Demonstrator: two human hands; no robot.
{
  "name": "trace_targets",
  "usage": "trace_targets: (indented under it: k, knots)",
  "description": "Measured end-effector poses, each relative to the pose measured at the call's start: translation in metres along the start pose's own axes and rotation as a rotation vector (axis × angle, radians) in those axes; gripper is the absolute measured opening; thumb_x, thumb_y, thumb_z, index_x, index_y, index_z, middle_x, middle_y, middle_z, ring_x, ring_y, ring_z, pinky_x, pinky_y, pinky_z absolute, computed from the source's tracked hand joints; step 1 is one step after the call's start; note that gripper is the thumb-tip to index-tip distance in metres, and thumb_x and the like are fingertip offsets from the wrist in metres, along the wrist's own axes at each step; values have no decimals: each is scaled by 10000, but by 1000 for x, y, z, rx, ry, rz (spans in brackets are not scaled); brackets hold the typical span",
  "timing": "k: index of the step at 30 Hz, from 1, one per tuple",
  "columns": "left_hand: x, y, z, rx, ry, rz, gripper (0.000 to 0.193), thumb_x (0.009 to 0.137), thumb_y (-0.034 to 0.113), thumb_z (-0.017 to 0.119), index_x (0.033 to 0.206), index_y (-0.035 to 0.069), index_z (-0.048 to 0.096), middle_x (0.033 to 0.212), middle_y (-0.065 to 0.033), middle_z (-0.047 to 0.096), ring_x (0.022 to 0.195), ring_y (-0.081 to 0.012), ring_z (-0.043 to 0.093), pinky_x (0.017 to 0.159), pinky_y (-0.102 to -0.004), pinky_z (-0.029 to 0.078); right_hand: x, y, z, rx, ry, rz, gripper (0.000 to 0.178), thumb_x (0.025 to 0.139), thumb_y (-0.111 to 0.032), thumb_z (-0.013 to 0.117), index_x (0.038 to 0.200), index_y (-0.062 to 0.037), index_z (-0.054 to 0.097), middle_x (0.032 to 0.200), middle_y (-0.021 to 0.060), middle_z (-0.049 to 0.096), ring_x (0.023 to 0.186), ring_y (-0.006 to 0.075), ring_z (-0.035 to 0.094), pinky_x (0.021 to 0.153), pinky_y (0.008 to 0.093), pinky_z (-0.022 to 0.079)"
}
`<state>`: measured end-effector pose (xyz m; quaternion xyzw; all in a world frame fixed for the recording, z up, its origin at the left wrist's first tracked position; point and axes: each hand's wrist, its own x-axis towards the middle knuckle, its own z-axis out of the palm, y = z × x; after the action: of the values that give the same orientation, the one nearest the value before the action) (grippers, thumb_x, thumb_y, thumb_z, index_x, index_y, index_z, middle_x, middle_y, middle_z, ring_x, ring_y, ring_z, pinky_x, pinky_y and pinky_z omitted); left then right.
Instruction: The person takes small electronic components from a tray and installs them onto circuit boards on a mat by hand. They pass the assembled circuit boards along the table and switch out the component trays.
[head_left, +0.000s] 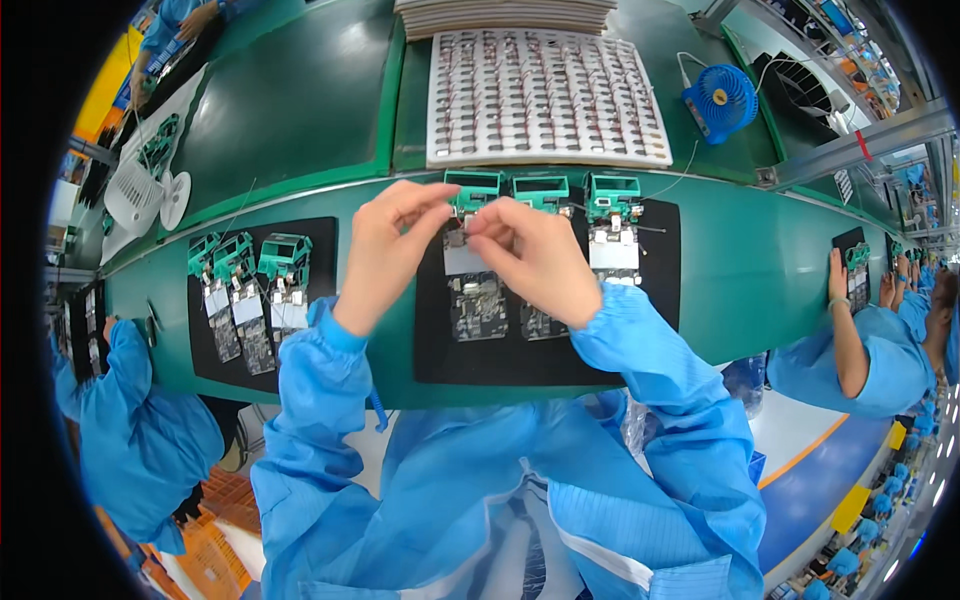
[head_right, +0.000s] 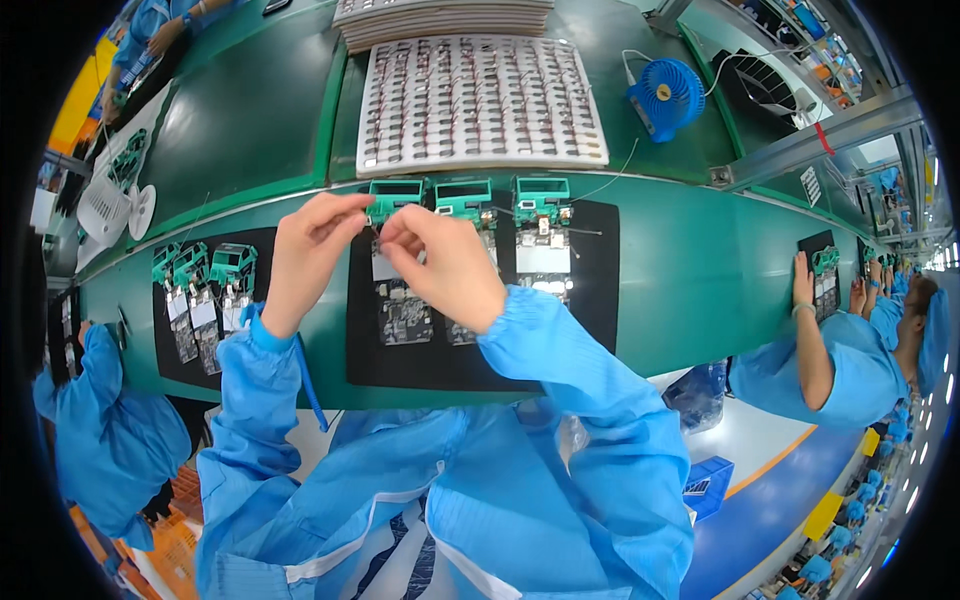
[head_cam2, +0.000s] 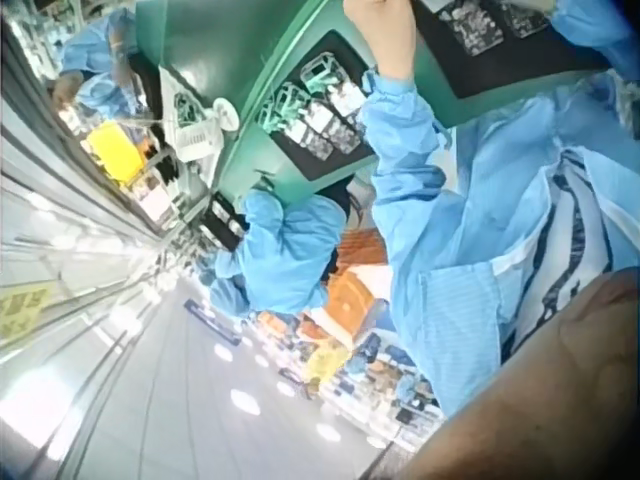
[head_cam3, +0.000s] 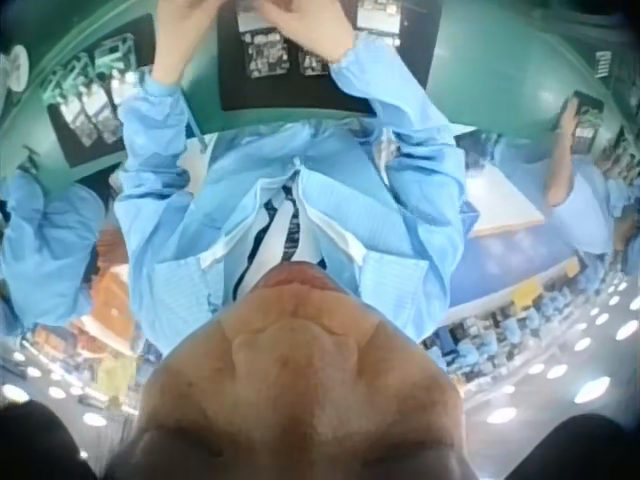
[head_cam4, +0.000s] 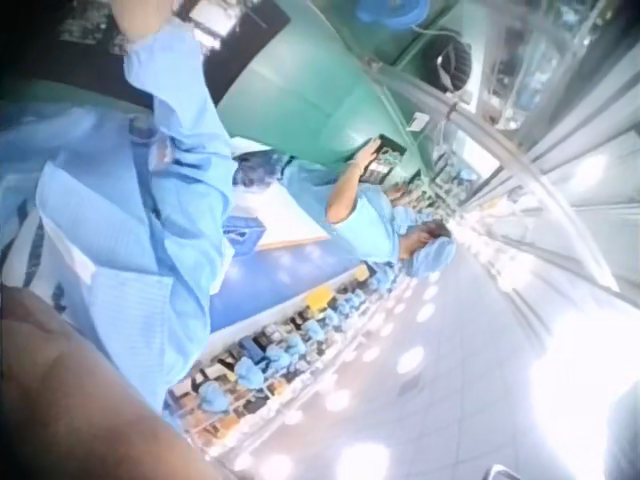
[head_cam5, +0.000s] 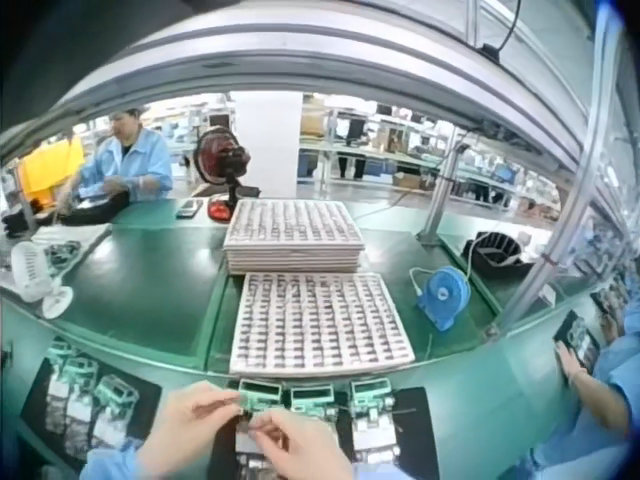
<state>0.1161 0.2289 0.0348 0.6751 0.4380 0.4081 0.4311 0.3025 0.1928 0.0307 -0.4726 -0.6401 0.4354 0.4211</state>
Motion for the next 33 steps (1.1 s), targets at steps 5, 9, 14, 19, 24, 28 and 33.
trace_targets:
  k: [5, 9, 14, 19, 24, 28, 33]
  knots:
    - [6, -36, 3, 239, 135, 219, 101, 848, 9, 651, 947, -9, 661, 868, -100, 661, 758, -189, 648, 677, -294, 514, 9, 25, 35, -244, 157, -125, 89, 819, -29, 639, 887, -10, 584, 832, 141, 655, 756, 322, 653, 646, 402, 518]
    - [16, -47, 2, 387, 119, 316, 102, 832, -26, 653, 933, -8, 654, 865, -98, 645, 752, -200, 638, 694, -292, 513, 20, 31, 41, -315, 179, -128, 91, 812, -31, 628, 879, -9, 571, 838, 144, 646, 767, 342, 639, 649, 434, 507]
    - [18, -48, 2, 408, 114, 345, 77, 819, -11, 663, 894, 2, 653, 854, -106, 618, 756, -263, 625, 668, -336, 505, 22, 35, 39, -314, 179, -95, 83, 811, -30, 620, 880, -12, 578, 832, 150, 645, 757, 339, 645, 652, 422, 516]
    - [23, -45, 9, 431, 114, 387, 64, 811, 2, 671, 874, 7, 655, 872, -103, 605, 763, -281, 619, 653, -354, 502, 22, 37, 32, -308, 181, -83, 72, 814, -31, 615, 878, -13, 585, 831, 153, 646, 747, 339, 647, 647, 416, 520]
    - [21, -48, 7, 416, 35, 422, 181, 793, -44, 684, 963, 16, 687, 919, -94, 614, 806, -251, 637, 704, -326, 521, 17, 38, 19, -334, 162, -94, 91, 829, -17, 658, 920, -12, 656, 816, 125, 668, 702, 238, 671, 621, 318, 531]
    - [21, -61, 2, 512, -1, 498, 320, 768, -85, 659, 1061, 39, 687, 992, -91, 604, 900, -257, 625, 780, -343, 519, 0, 35, -13, -567, 384, -187, 53, 821, -71, 654, 871, -85, 641, 829, 87, 589, 719, 310, 618, 603, 406, 507]
    - [24, -58, 0, 721, -15, 637, 388, 731, -81, 640, 1086, 70, 683, 1017, -78, 588, 957, -271, 596, 831, -372, 500, -17, 46, -58, -1057, 581, -91, 99, 802, -98, 681, 784, -92, 584, 790, 57, 561, 743, 259, 611, 564, 382, 498]
